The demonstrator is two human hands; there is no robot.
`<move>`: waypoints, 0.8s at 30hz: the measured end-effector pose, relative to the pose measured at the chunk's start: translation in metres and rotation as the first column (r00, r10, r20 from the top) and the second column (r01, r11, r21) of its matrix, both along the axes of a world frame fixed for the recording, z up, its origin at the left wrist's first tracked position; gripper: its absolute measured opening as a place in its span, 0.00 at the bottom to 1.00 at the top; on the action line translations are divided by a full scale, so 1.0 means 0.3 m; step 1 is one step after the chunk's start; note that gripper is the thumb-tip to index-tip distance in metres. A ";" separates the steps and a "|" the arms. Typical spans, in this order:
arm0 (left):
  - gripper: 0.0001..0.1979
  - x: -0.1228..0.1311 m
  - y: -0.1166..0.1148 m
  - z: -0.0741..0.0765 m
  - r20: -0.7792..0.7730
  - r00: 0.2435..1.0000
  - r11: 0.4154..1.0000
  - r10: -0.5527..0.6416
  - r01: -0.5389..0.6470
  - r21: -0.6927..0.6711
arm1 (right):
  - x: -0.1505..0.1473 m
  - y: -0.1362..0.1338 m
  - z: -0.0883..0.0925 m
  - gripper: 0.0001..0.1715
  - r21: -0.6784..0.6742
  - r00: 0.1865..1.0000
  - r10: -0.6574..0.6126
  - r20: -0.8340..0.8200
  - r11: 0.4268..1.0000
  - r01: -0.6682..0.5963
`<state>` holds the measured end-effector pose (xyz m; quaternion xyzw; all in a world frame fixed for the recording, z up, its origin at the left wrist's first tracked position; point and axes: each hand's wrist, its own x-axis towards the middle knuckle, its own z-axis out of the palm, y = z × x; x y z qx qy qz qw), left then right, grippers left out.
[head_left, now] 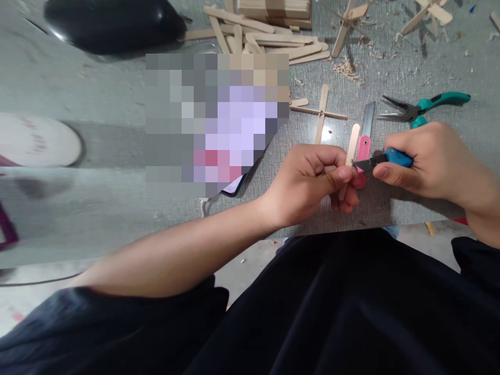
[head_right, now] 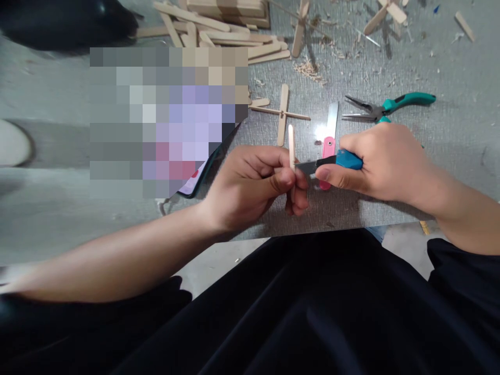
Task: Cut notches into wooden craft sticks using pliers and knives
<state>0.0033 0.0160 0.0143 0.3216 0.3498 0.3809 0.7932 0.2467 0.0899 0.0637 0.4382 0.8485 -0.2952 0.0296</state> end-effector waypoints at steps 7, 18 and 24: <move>0.20 -0.003 0.000 0.006 -0.034 0.999 0.999 -0.036 0.036 0.009 | -0.003 0.002 0.006 0.55 -0.059 1.000 0.014 0.008 0.998 -0.013; 0.21 0.003 -0.007 -0.010 -0.010 1.000 0.998 -0.025 0.024 -0.050 | -0.006 -0.029 -0.024 0.55 0.129 0.996 -0.031 0.078 0.991 0.021; 0.21 0.002 -0.005 -0.007 0.000 1.000 0.998 -0.016 0.016 -0.065 | 0.000 -0.045 -0.037 0.58 0.308 0.990 -0.048 0.135 0.951 0.004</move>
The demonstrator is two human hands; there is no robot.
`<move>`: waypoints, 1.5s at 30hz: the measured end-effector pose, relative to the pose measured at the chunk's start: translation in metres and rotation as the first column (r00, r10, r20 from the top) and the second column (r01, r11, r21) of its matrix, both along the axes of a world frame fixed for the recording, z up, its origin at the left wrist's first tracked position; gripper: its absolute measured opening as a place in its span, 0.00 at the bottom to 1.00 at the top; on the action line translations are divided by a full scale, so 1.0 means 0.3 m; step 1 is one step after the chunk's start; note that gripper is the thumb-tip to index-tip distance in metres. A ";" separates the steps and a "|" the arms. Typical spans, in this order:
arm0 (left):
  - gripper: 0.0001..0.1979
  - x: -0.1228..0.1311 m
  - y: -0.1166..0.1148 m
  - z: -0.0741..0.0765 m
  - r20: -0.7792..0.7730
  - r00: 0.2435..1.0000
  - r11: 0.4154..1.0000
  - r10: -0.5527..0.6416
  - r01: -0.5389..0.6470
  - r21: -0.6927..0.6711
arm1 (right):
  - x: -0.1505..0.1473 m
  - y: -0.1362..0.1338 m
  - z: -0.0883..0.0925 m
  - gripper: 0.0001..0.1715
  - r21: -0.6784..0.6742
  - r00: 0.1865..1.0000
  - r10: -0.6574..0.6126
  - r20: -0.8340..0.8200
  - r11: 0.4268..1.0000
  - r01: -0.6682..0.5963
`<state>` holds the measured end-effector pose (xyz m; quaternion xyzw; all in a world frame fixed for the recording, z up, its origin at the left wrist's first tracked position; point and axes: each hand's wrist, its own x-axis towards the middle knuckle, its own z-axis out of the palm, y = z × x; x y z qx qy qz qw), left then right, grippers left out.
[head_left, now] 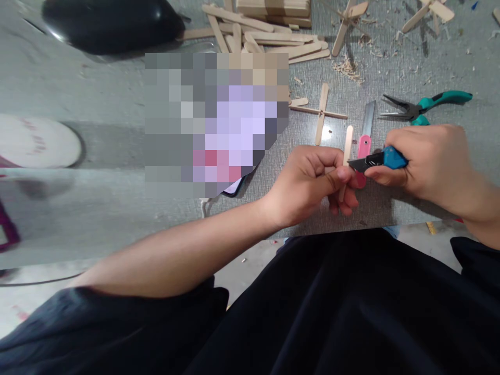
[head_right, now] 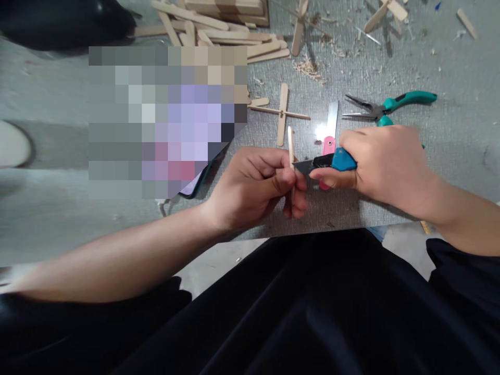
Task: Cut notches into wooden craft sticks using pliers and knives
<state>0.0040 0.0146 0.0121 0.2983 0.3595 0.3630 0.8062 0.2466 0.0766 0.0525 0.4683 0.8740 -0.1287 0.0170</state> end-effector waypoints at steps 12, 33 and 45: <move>0.20 -0.003 0.008 0.009 -0.032 0.998 0.998 0.057 -0.057 -0.018 | 0.004 0.006 -0.016 0.61 0.220 1.000 -0.028 0.010 0.975 0.025; 0.23 -0.003 0.009 0.012 -0.030 1.000 0.999 -0.002 0.003 0.040 | -0.009 0.019 0.033 0.52 -0.216 0.978 -0.086 -0.188 0.975 0.044; 0.24 -0.007 0.004 0.013 -0.044 0.995 0.976 0.090 -0.079 0.205 | -0.009 0.030 0.037 0.49 -0.375 0.953 -0.105 -0.285 0.927 -0.010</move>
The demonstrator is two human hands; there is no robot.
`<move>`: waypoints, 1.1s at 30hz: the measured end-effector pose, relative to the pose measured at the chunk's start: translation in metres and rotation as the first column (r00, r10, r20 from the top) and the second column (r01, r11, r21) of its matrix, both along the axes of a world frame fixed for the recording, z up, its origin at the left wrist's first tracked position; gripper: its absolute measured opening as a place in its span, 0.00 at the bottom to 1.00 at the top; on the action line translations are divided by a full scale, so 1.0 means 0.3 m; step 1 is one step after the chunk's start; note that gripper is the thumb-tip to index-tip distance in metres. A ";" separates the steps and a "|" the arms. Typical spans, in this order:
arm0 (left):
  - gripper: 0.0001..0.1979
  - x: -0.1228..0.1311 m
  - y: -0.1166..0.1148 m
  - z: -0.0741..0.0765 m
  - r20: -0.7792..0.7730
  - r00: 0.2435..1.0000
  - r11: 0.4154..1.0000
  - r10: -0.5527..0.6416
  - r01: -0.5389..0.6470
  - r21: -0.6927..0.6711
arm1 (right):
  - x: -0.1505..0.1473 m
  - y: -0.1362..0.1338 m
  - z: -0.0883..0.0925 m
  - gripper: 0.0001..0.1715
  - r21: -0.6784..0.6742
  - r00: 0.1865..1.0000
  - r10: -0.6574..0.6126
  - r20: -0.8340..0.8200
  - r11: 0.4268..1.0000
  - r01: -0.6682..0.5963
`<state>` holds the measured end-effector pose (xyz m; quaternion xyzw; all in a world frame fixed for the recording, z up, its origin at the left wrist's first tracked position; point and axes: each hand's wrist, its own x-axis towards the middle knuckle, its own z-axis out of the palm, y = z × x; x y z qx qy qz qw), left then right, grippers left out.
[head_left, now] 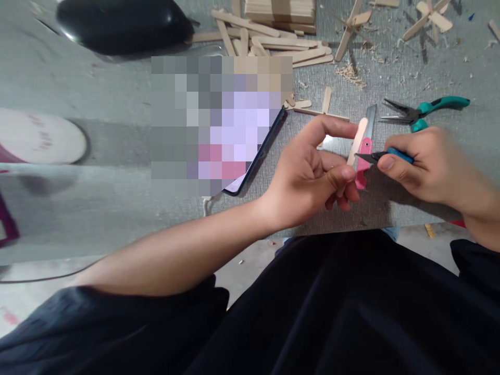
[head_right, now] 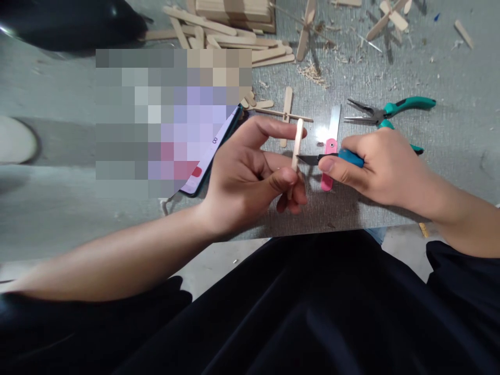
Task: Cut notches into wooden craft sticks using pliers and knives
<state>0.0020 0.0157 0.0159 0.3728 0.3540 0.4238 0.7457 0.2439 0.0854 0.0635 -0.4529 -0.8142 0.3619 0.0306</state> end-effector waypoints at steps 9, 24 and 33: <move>0.20 0.013 -0.038 0.009 -0.009 0.998 0.989 0.067 -0.065 0.133 | 0.008 -0.019 0.001 0.48 -0.289 0.984 -0.017 -0.178 0.957 -0.035; 0.18 0.003 -0.045 0.033 -0.176 0.983 0.987 0.048 -0.020 0.159 | 0.019 -0.035 -0.003 0.47 -0.584 0.966 -0.058 -0.250 0.805 -0.103; 0.15 -0.002 -0.003 0.027 -0.167 0.985 0.979 0.031 0.004 0.205 | 0.042 -0.003 -0.025 0.45 -0.667 0.957 -0.056 -0.284 0.729 -0.155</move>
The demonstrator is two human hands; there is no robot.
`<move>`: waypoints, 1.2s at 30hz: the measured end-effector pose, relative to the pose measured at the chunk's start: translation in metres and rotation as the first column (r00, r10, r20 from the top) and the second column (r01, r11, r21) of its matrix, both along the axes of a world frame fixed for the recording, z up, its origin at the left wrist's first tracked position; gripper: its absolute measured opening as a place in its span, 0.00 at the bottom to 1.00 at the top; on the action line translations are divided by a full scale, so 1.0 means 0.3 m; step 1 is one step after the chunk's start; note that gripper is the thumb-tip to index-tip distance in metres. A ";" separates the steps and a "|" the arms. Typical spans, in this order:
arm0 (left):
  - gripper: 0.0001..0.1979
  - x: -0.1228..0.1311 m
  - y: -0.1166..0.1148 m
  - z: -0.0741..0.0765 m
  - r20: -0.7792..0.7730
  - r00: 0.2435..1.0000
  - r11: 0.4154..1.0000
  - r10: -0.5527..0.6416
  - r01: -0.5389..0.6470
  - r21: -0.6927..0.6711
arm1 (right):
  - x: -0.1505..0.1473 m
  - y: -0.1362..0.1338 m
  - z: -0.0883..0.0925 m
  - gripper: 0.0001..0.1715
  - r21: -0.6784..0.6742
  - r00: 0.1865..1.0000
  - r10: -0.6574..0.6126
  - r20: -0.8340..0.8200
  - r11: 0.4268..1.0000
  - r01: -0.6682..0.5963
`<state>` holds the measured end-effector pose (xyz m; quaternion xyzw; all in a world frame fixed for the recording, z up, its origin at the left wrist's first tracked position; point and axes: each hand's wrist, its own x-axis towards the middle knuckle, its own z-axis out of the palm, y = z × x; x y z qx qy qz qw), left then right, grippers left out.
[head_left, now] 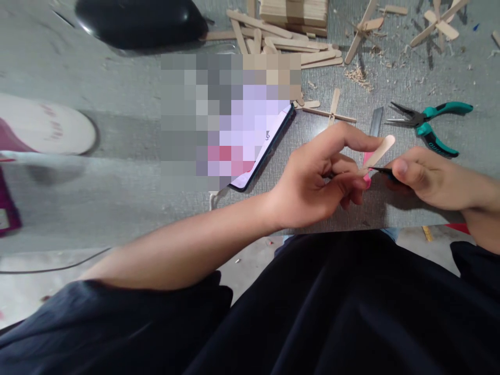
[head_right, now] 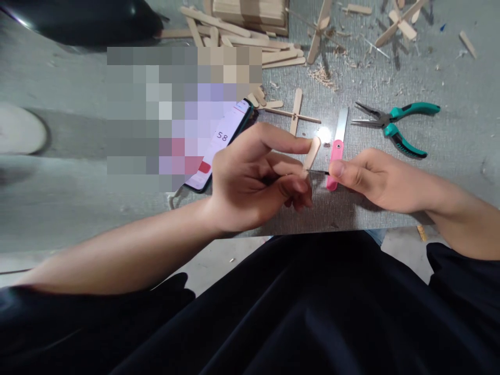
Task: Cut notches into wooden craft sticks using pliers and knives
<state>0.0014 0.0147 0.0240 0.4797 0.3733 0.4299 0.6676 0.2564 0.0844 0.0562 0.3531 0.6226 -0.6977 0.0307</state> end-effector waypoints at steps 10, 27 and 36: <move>0.12 -0.005 0.020 -0.015 -0.044 0.997 0.998 0.064 -0.066 -0.025 | 0.013 0.030 0.030 0.46 0.092 0.999 -0.042 0.015 0.995 0.040; 0.12 -0.011 0.032 -0.016 -0.522 0.850 0.995 0.062 -0.013 0.098 | -0.027 -0.010 -0.088 0.20 0.784 0.946 -0.248 -0.210 0.535 0.314; 0.10 -0.008 0.034 -0.022 -0.510 0.853 0.990 0.112 -0.048 0.136 | -0.016 0.017 -0.088 0.07 0.835 0.980 -0.150 -0.135 0.515 0.194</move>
